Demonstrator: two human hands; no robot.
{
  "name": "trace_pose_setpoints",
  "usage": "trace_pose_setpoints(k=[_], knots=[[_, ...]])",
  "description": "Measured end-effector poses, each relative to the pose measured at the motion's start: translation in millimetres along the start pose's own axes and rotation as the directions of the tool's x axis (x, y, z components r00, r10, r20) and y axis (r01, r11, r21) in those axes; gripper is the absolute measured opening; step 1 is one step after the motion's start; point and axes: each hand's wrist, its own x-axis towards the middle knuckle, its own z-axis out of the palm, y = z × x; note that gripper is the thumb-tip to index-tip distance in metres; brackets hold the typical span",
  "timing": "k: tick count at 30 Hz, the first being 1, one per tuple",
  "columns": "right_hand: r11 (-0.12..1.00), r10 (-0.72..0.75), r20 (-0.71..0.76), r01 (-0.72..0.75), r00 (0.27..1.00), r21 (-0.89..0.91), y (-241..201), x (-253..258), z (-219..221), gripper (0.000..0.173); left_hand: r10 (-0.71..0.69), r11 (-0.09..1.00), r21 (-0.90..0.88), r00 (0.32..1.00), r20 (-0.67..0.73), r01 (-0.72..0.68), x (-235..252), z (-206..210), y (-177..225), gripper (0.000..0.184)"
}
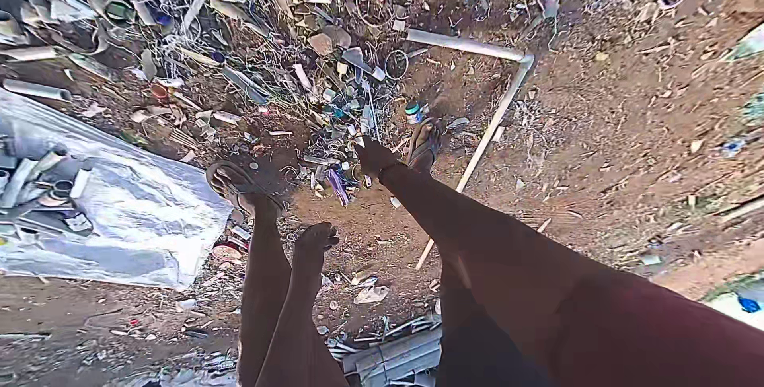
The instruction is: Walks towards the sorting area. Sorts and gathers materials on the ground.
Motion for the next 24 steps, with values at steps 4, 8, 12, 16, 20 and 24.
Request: trace_pose_setpoints(k=[4,8,12,16,20,24], knots=[[0.999,0.045,-0.006,-0.045,0.999,0.008,3,56,26,0.063,-0.014,0.999,-0.052,1.000,-0.023,0.013,28,-21,7,0.021],[0.999,0.046,-0.041,-0.046,0.998,-0.007,0,87,38,0.070,-0.025,0.992,-0.122,0.997,-0.079,0.015,52,-42,10,0.020],[0.997,0.072,-0.062,-0.074,0.995,-0.018,-2,107,39,0.074,0.031,0.988,-0.151,0.997,-0.066,-0.041,62,-44,28,0.022],[0.998,0.024,-0.108,-0.029,0.994,-0.048,1,100,29,0.038,0.037,0.992,-0.118,0.999,-0.020,-0.039,61,-37,40,0.020],[0.964,0.010,-0.186,0.041,0.982,0.264,3,61,27,0.030,0.062,0.992,-0.114,0.998,0.026,-0.059,66,-35,37,0.018],[0.702,-0.124,-0.199,0.227,0.972,0.675,-12,2,16,0.050,0.262,0.955,-0.162,0.963,0.067,-0.249,77,-30,18,0.021]])
